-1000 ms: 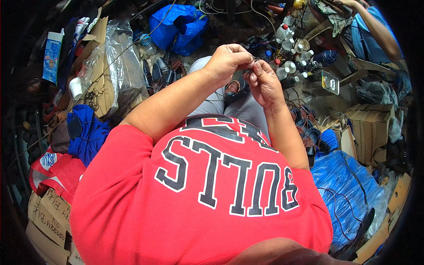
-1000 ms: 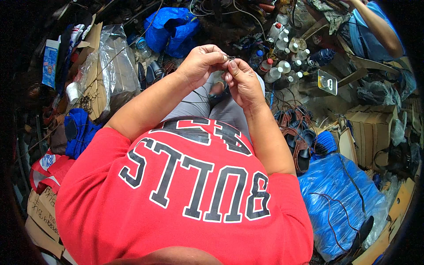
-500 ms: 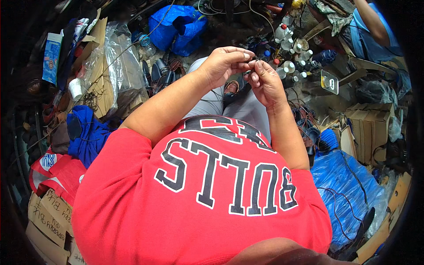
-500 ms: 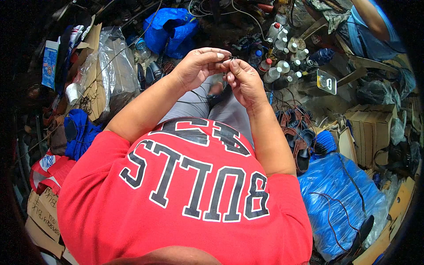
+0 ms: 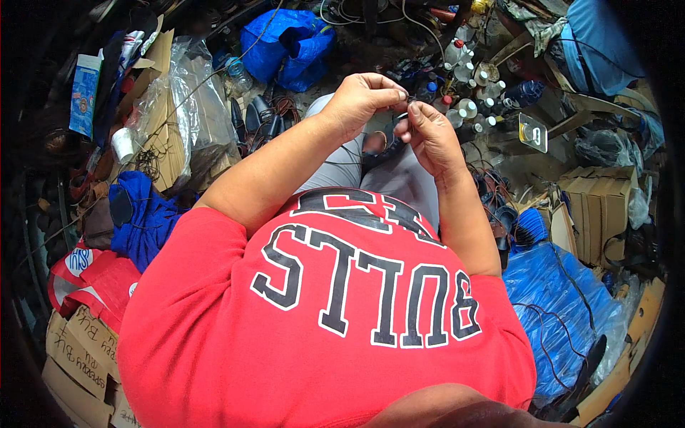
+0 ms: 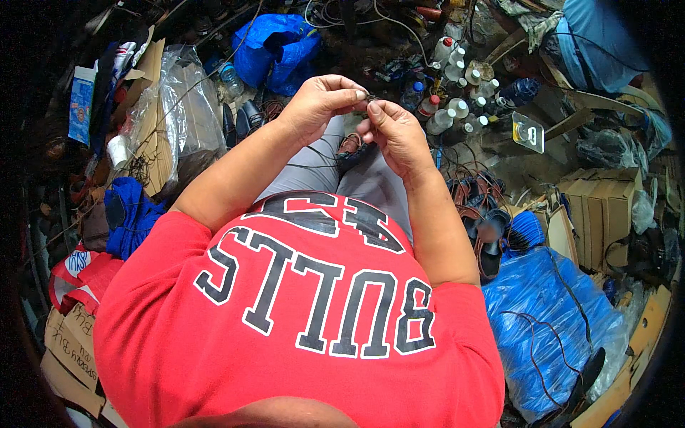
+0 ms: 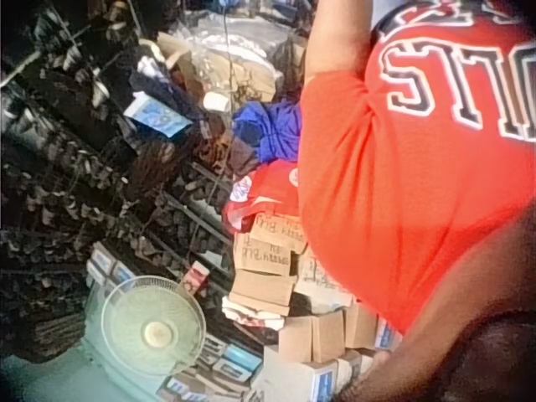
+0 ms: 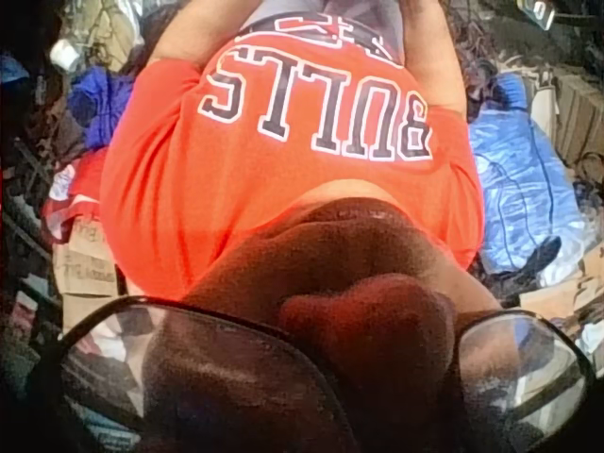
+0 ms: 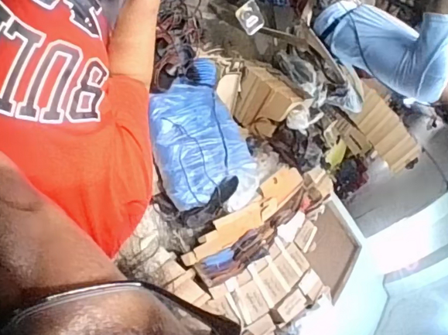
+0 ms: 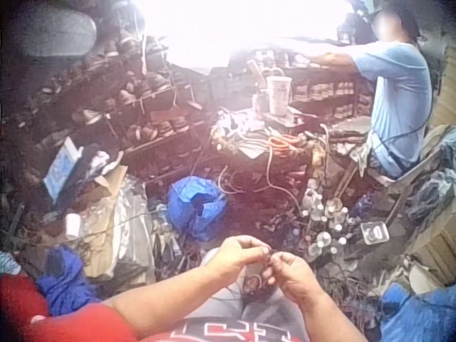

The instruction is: Manually thread laces or small components through the eyelets of a shoe upper.

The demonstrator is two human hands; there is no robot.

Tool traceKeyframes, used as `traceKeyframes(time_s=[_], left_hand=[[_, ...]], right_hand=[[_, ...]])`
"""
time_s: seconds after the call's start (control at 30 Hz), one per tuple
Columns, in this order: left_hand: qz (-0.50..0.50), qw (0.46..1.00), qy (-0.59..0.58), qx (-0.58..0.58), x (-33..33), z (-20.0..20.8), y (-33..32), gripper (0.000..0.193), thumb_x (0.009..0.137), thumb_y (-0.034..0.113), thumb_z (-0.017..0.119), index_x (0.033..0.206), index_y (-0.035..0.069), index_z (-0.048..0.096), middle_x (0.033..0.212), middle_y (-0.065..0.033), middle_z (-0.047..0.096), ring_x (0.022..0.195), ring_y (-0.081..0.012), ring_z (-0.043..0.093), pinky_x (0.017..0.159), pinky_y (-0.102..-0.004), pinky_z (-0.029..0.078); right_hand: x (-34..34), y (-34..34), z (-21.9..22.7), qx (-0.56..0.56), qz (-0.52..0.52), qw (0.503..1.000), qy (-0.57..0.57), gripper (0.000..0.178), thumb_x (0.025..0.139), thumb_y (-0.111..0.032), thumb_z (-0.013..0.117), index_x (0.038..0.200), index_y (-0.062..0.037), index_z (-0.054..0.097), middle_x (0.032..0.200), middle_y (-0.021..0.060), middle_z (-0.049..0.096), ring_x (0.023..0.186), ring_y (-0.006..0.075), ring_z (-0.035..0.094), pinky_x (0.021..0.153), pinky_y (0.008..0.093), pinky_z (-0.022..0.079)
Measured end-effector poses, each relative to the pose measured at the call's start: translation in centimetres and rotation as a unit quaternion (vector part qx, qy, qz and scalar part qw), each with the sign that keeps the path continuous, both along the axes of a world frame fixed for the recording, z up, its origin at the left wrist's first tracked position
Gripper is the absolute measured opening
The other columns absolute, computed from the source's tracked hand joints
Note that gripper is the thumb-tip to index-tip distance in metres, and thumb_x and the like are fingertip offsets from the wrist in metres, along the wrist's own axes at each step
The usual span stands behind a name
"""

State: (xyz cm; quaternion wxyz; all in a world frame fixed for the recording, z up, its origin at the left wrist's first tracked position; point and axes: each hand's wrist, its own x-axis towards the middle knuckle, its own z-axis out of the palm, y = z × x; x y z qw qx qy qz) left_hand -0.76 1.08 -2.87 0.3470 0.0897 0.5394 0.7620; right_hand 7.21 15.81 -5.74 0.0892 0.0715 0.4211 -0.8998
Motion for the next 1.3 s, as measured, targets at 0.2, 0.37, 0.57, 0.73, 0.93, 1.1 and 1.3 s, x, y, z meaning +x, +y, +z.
traceKeyframes(time_s=[0.2, 0.37, 0.57, 0.73, 0.93, 1.1, 1.3], left_hand=[[0.028, 0.998, 0.051, -0.029, -0.9, 0.2, -0.7, 0.009, 0.076, 0.012, 0.065, 0.081, 0.005, 0.063, 0.078, -0.0052, 0.063, 0.074, -0.0134, 0.059, 0.072, -0.0253, 0.044], [0.02, 0.996, 0.08, -0.036, -0.4, 0.8, -0.5, 0.01, 0.074, 0.01, 0.066, 0.081, 0.003, 0.064, 0.078, -0.0066, 0.063, 0.075, -0.0132, 0.059, 0.073, -0.0254, 0.045], [0.008, 0.994, 0.103, -0.042, 0.2, 1.2, -0.2, 0.013, 0.073, 0.009, 0.066, 0.082, 0.0, 0.064, 0.077, -0.007, 0.063, 0.074, -0.0117, 0.058, 0.073, -0.0253, 0.045], [0.019, 0.99, 0.117, -0.08, 0.6, 1.5, -0.3, 0.011, 0.074, 0.007, 0.065, 0.081, -0.001, 0.064, 0.077, -0.0058, 0.063, 0.072, -0.0106, 0.057, 0.071, -0.024, 0.045], [0.021, 0.979, 0.159, -0.125, 0.9, 1.7, 0.1, 0.009, 0.074, 0.006, 0.064, 0.08, -0.001, 0.063, 0.075, -0.0047, 0.062, 0.07, -0.0089, 0.055, 0.068, -0.0224, 0.044], [0.025, 0.967, 0.192, -0.167, 0.7, 1.3, 0.1, 0.008, 0.074, 0.006, 0.064, 0.079, 0.0, 0.063, 0.075, -0.0045, 0.062, 0.07, -0.0081, 0.055, 0.068, -0.0221, 0.044], [0.032, 0.995, 0.061, -0.076, -0.2, 1.0, -0.1, 0.008, 0.072, 0.014, 0.066, 0.077, 0.007, 0.063, 0.075, -0.0021, 0.062, 0.069, -0.0097, 0.056, 0.068, -0.0239, 0.038]], right_hand=[[0.9, 1.7, 1.7, 0.219, -0.061, 0.973, 0.038, 0.03, 0.08, -0.027, 0.064, 0.091, -0.0005, 0.058, 0.079, 0.0032, 0.058, 0.067, 0.0075, 0.053, 0.061, 0.019, 0.042], [0.3, 1.5, 4.2, 0.45, -0.204, 0.857, 0.143, 0.017, 0.072, -0.015, 0.069, 0.085, -0.0044, 0.065, 0.078, 0.0019, 0.058, 0.068, 0.0069, 0.05, 0.061, 0.019, 0.04], [-0.6, 1.1, 5.0, 0.615, -0.173, 0.728, 0.249, 0.014, 0.072, -0.011, 0.068, 0.085, -0.0055, 0.067, 0.08, 0.0052, 0.06, 0.071, 0.012, 0.054, 0.064, 0.0218, 0.043], [-0.6, 0.7, 5.2, 0.622, -0.163, 0.724, 0.25, 0.011, 0.072, -0.011, 0.067, 0.081, -0.0045, 0.067, 0.075, 0.0057, 0.06, 0.066, 0.0126, 0.054, 0.059, 0.0231, 0.043], [-0.5, 0.5, 5.2, 0.604, -0.17, 0.747, 0.219, 0.009, 0.068, -0.014, 0.064, 0.073, -0.0064, 0.067, 0.071, 0.0067, 0.062, 0.07, 0.0213, 0.056, 0.065, 0.0316, 0.044], [-0.8, -0.2, 4.8, 0.708, -0.184, 0.636, 0.245, 0.011, 0.065, -0.015, 0.064, 0.074, -0.0073, 0.065, 0.074, 0.0064, 0.06, 0.075, 0.0234, 0.055, 0.065, 0.0356, 0.041], [-0.6, 1.5, 2.1, 0.424, -0.184, 0.878, 0.128, 0.022, 0.087, -0.02, 0.053, 0.098, -0.0036, 0.06, 0.081, 0.0031, 0.058, 0.085, 0.009, 0.052, 0.073, 0.021, 0.042]])
